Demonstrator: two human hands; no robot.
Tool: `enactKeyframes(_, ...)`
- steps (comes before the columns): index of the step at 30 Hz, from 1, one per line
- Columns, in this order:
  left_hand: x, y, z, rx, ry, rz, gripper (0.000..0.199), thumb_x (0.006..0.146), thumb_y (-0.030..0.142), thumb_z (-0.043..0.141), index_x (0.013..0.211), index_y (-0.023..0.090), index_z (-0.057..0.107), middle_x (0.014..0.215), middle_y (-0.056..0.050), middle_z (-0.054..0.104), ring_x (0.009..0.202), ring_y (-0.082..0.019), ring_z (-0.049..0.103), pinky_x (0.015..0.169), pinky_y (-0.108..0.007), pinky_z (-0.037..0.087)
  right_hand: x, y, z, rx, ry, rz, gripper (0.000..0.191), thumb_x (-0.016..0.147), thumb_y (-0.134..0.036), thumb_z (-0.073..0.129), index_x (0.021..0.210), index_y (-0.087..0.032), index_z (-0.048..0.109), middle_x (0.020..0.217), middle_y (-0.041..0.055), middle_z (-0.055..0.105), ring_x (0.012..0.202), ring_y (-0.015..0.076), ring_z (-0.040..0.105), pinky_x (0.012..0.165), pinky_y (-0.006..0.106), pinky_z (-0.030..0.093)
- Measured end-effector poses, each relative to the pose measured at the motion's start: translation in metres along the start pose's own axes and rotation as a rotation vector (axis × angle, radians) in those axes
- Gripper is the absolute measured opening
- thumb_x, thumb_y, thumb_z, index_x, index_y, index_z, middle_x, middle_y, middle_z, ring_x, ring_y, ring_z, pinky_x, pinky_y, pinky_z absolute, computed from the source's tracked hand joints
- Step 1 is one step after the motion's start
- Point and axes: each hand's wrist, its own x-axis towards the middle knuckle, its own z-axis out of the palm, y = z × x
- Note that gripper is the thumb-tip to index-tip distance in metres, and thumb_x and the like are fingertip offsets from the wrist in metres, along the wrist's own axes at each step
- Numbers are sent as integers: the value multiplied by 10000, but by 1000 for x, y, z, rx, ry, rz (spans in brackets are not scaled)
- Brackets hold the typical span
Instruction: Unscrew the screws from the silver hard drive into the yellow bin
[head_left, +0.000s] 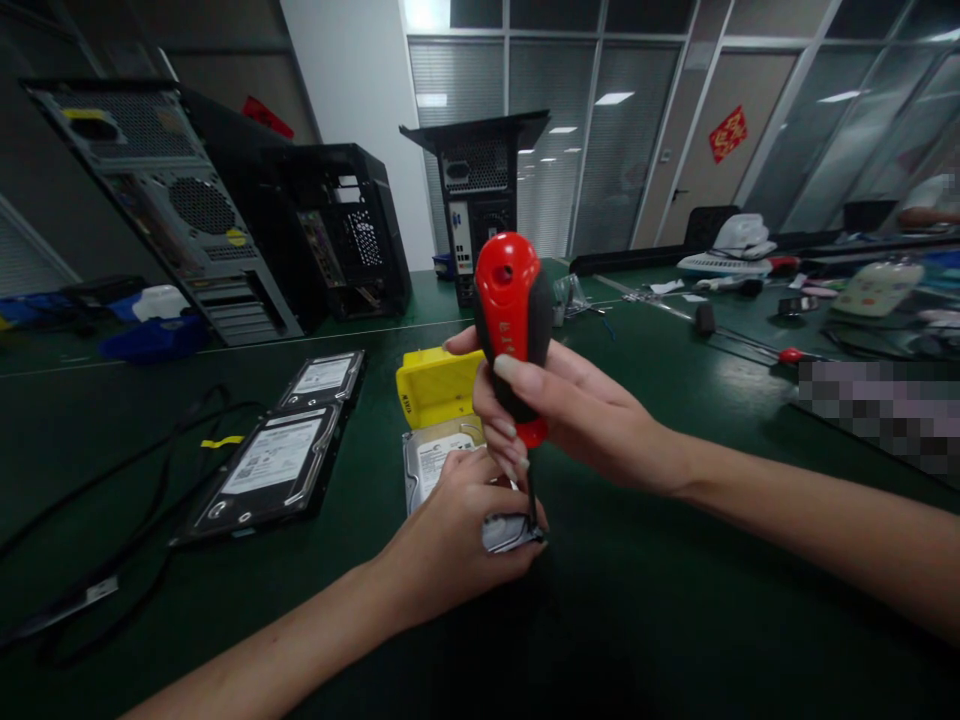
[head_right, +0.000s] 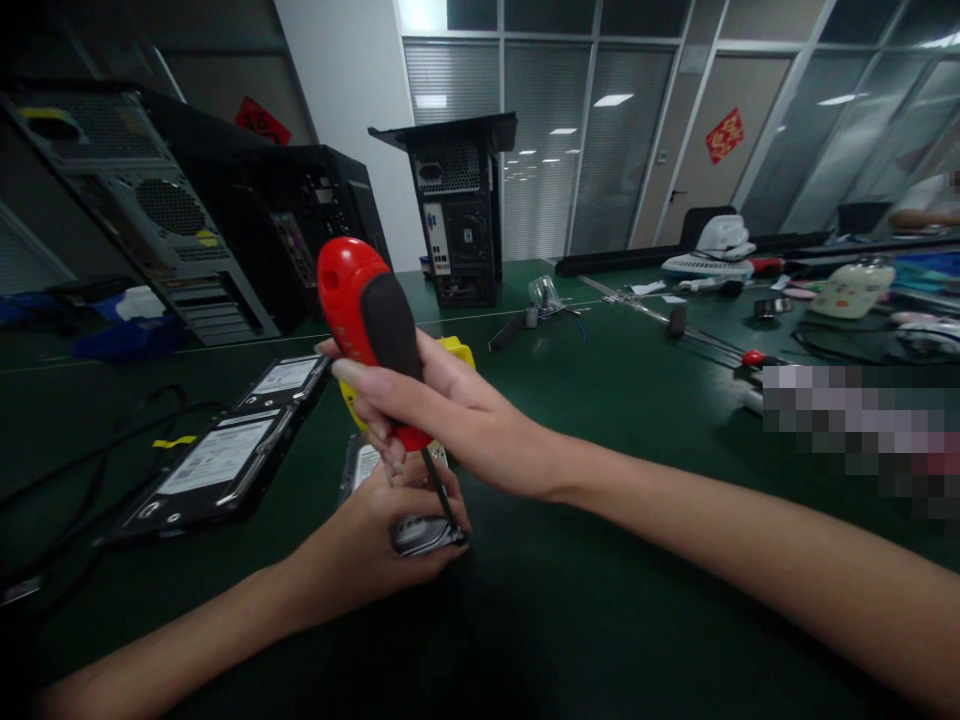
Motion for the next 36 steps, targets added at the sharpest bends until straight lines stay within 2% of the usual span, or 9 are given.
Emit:
enactKeyframes(5,0,1,0,-10,-2,0,87,752,187,699,832,219,712,983,-39,637,1004,-232,553,892,-390,409,2,7,-3,10,7,-85,187,902,-248,562,1053,-180,474,709,-49,484,605,58,475,565,182,432)
enactKeyframes(8,0,1,0,-10,10,15,104,750,183,699,848,214,715,982,-43,640,997,-232,557,887,-388,420,2,5,-3,-4,16,-65,167,887,-172,563,1008,-179,448,686,-55,507,570,55,496,542,180,435)
enactKeyframes(11,0,0,0,-10,22,26,124,750,178,699,870,208,716,966,-43,650,970,-225,571,897,-395,423,1,1,0,-43,49,-37,226,876,-126,561,1035,-195,417,639,-73,496,522,53,488,510,176,419)
enactKeyframes(15,-1,-1,1,-15,33,29,128,744,187,703,867,219,719,959,-36,661,952,-221,579,914,-406,421,0,1,2,-76,65,-50,243,881,-198,582,1045,-211,402,612,-85,451,502,52,450,489,175,393)
enactKeyframes(20,0,-2,1,-16,7,25,127,752,200,699,876,214,723,964,-50,651,977,-228,579,877,-376,444,-1,5,3,-50,34,-68,173,928,-300,484,1054,-204,416,708,-50,427,568,69,427,530,208,401)
enactKeyframes(27,1,-2,-2,-16,14,66,113,753,193,702,862,221,718,960,-23,659,951,-208,585,861,-341,444,-2,9,1,-84,82,-90,226,925,-293,512,1108,-215,405,722,-51,441,585,65,431,538,196,396)
enactKeyframes(32,3,-1,-4,-9,12,98,113,753,176,700,860,207,720,946,-24,659,920,-195,589,853,-330,450,-1,11,-2,-118,98,-144,220,906,-245,545,1071,-223,402,709,-56,473,583,69,476,541,196,433)
enactKeyframes(36,3,-1,-5,-1,13,96,117,744,180,711,854,218,722,955,-23,655,933,-194,589,877,-332,449,1,10,-1,-95,117,-126,224,894,-216,545,1052,-232,388,741,-52,501,574,63,481,534,191,446)
